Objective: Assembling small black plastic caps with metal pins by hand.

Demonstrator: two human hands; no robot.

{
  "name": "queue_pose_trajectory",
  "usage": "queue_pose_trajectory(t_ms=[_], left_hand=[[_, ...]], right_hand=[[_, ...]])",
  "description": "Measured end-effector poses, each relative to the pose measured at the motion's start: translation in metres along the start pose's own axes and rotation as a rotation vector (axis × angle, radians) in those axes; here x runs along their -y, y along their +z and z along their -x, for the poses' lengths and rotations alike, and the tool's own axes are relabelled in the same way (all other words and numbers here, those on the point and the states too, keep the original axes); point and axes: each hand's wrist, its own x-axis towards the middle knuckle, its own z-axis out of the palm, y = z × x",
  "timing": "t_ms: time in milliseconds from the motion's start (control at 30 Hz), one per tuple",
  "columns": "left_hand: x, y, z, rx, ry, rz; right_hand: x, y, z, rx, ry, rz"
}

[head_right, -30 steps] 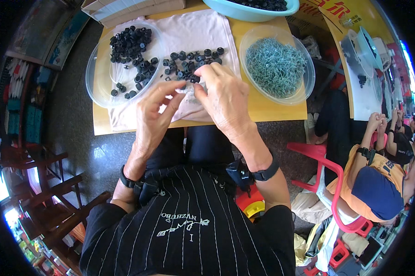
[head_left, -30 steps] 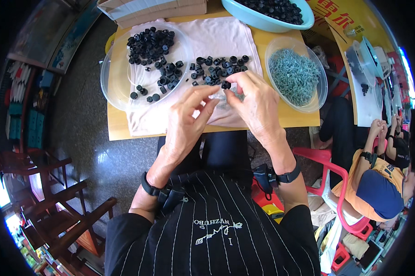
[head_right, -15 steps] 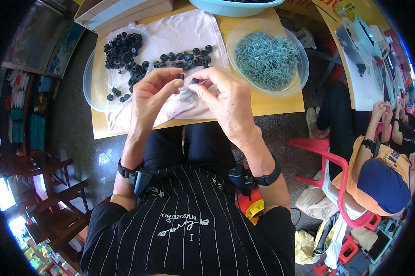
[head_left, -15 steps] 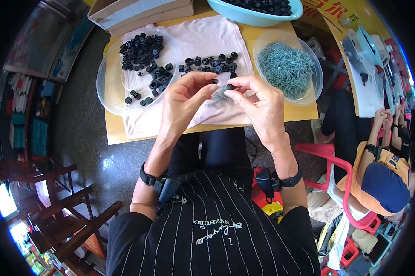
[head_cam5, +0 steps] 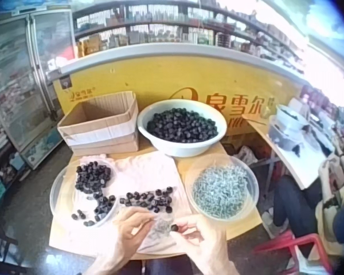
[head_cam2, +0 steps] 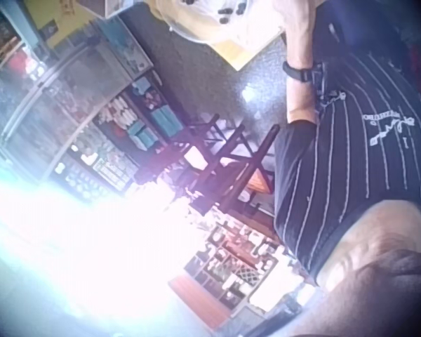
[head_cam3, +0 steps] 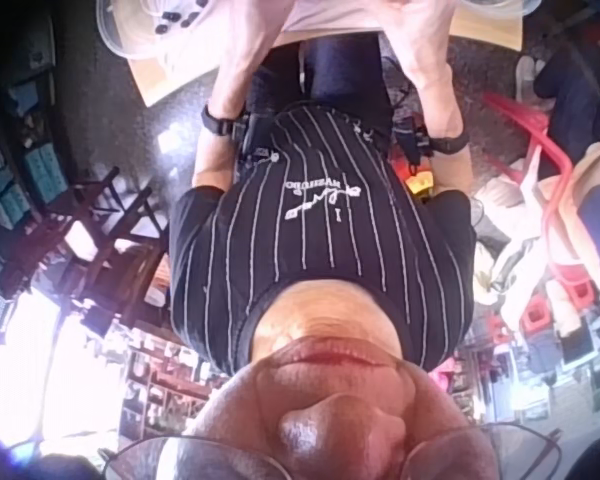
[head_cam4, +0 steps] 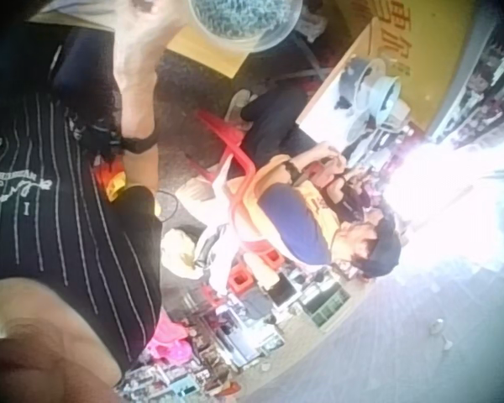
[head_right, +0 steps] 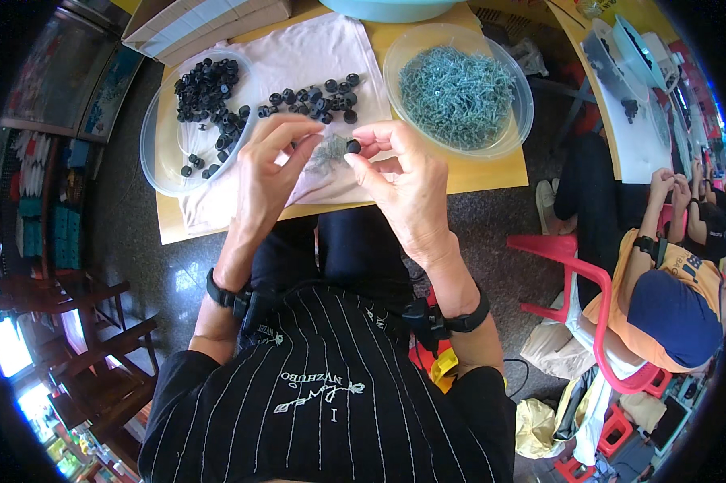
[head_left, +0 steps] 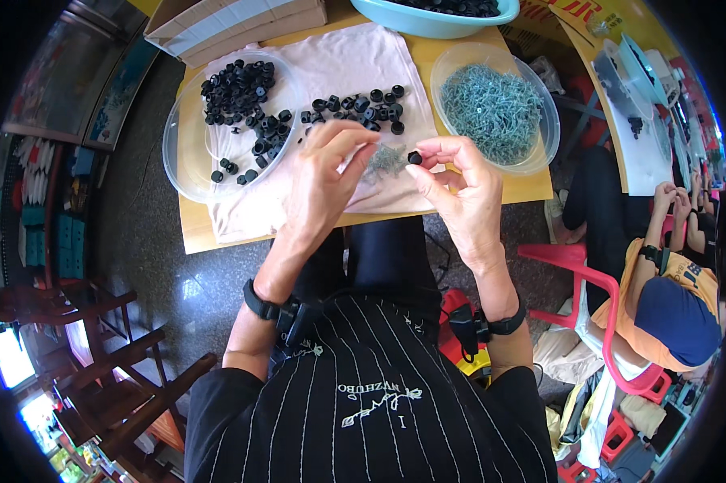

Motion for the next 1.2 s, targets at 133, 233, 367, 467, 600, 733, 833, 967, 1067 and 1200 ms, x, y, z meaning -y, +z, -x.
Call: queue_pose_trajectory(t_ms=[133,233,367,467,600,733,833,967,1067,1200], left_hand=[[-0.007,0.001,0.02,0.129,-0.314,0.516],[-0.017,-0.006,0.03,0.176,-0.504,0.77],[-0.022,-0.013,0.039,0.232,-0.612,0.821],[-0.019,-0.016,0.047,0.321,-0.62,0.618],[-0.018,-0.02,0.049,0.312,-0.484,0.505],[-0.01,-0.025,0.041,0.117,-0.268,0.029],[0.0,-0.024,0.036,0.099,-0.217,-0.085],[0.007,-0.018,0.03,0.099,-0.046,-0.252],[0.007,-0.017,0.03,0.137,-0.045,-0.271],[0.008,-0.019,0.03,0.154,-0.056,-0.237]], right_hand=[[0.007,0.005,0.004,0.013,-0.065,0.026],[0.011,0.01,0.01,0.038,-0.161,0.047],[0.013,0.011,0.023,0.064,-0.198,0.177],[0.009,0.014,0.033,0.077,-0.175,0.235],[0.003,0.011,0.037,0.105,-0.095,0.211],[-0.004,0.002,0.034,0.06,-0.066,0.405],[-0.009,-0.001,0.029,0.072,-0.104,0.528],[-0.008,-0.001,0.027,0.11,-0.161,0.674],[-0.009,-0.001,0.028,0.123,-0.149,0.668],[-0.008,-0.003,0.026,0.134,-0.143,0.671]])
